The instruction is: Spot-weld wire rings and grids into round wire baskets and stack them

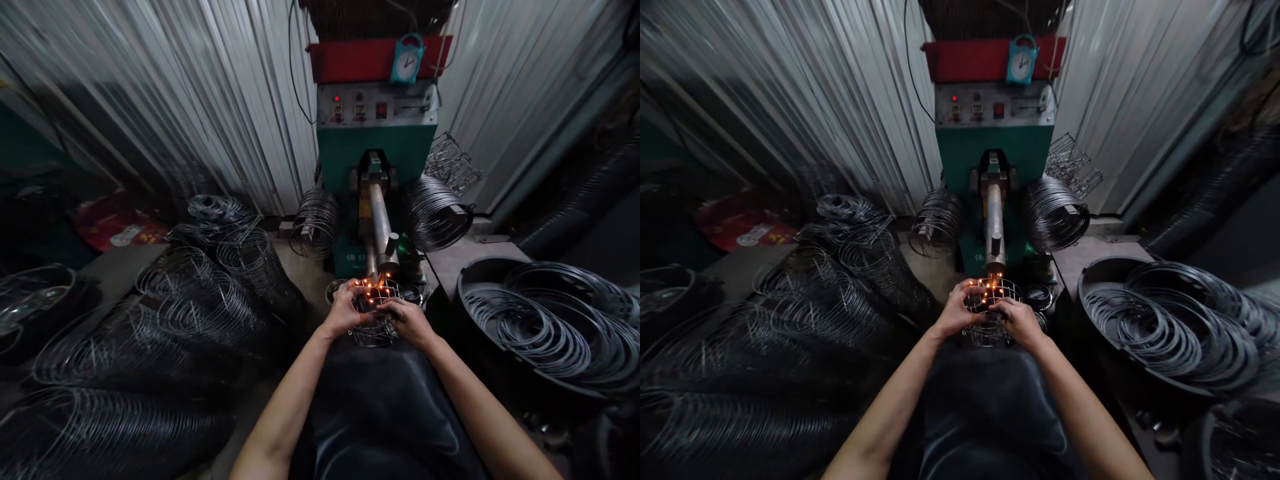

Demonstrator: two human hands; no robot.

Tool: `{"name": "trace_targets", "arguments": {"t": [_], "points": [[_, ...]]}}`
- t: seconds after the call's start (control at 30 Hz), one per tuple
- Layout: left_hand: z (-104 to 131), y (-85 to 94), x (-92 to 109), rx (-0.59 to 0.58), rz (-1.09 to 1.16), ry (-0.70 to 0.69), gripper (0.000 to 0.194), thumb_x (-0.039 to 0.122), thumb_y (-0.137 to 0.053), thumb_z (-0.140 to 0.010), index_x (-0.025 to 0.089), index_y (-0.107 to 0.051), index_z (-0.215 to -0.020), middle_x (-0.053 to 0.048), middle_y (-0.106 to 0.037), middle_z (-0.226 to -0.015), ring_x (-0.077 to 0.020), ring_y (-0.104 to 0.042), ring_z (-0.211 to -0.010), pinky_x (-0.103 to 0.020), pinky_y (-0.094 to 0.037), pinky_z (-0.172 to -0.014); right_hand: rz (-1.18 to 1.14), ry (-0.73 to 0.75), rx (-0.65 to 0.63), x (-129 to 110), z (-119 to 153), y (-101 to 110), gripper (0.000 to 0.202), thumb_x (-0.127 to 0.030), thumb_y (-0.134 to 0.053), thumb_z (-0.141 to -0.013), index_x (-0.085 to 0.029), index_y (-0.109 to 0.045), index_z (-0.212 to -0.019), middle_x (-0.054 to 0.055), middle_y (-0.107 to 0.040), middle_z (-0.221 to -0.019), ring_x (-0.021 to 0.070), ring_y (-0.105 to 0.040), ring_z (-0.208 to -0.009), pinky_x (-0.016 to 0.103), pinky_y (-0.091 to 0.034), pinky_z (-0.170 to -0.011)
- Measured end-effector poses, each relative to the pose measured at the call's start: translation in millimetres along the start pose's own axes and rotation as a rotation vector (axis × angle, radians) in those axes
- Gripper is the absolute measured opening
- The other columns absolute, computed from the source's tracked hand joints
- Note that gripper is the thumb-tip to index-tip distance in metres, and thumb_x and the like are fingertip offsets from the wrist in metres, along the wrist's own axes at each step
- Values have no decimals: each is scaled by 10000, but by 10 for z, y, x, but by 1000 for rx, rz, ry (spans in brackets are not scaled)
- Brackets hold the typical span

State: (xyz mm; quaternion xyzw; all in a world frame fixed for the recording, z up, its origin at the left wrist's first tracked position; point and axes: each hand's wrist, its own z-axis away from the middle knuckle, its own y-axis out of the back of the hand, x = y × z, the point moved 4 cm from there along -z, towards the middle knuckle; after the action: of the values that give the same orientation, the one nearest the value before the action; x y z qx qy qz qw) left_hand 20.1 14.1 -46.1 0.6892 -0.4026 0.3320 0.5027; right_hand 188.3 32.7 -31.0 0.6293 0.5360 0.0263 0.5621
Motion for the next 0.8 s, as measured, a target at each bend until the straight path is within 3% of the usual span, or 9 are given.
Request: {"name": "trace_targets", "arguments": {"t": [0.2, 0.33, 0.43, 0.57, 0.7, 0.8], "points": [[-113, 2, -12, 56, -129, 34, 607, 309, -834, -430, 271, -639, -1003, -56, -459, -1226, -289, -412, -1162, -440, -277, -1016, 120, -92, 51, 62, -99, -21, 341, -45, -503, -724, -262, -663, -933, 35, -653, -996, 191, -629, -860, 289, -493, -724], [-177, -3, -25, 71, -115, 71, 579, 316, -833, -439, 257, -648, -985, -72, -462, -1217, -295, -416, -1162, -439, -294, -1002, 44, -160, 213, 55, -72, 40, 288, -168, -552, -762, -248, -619, -1030, 63, -614, -1044, 205, -610, -871, 317, -480, -750], [-154, -17, -19, 109, -148, 49, 618, 301, -836, -434, 274, -634, -1017, -65, -450, -1231, -297, -400, -1174, -454, -281, -1005, -176, -366, 363, 96, 175, 103, 344, -335, -627, -733, -209, -567, -1047, 58, -624, -925, 201, -594, -814, 317, -475, -720], [-181, -7, -44, 148, -182, 63, 628, 275, -835, -430, 279, -631, -1024, -64, -447, -1240, -302, -383, -1189, -472, -265, -1010, -620, -715, 304, 176, 582, 7, 336, -440, -657, -673, -173, -587, -865, -2, -565, -648, 133, -521, -567, 237, -421, -500], [-291, 28, -112, 150, -176, 146, 625, 296, -826, -446, 239, -628, -1036, -95, -442, -1255, -311, -394, -1192, -480, -274, -1007, -1069, -927, 307, 211, 817, -133, 268, -373, -679, -635, -170, -627, -802, -36, -480, -552, 83, -423, -457, 183, -309, -374], [-353, 29, -131, 152, -213, 140, 603, 318, -817, -460, 246, -627, -1028, -87, -454, -1251, -307, -402, -1189, -496, -282, -1000, -1270, -996, 369, 242, 875, -184, 229, -249, -708, -595, -155, -665, -799, -28, -496, -555, 79, -439, -480, 169, -327, -375]]}}
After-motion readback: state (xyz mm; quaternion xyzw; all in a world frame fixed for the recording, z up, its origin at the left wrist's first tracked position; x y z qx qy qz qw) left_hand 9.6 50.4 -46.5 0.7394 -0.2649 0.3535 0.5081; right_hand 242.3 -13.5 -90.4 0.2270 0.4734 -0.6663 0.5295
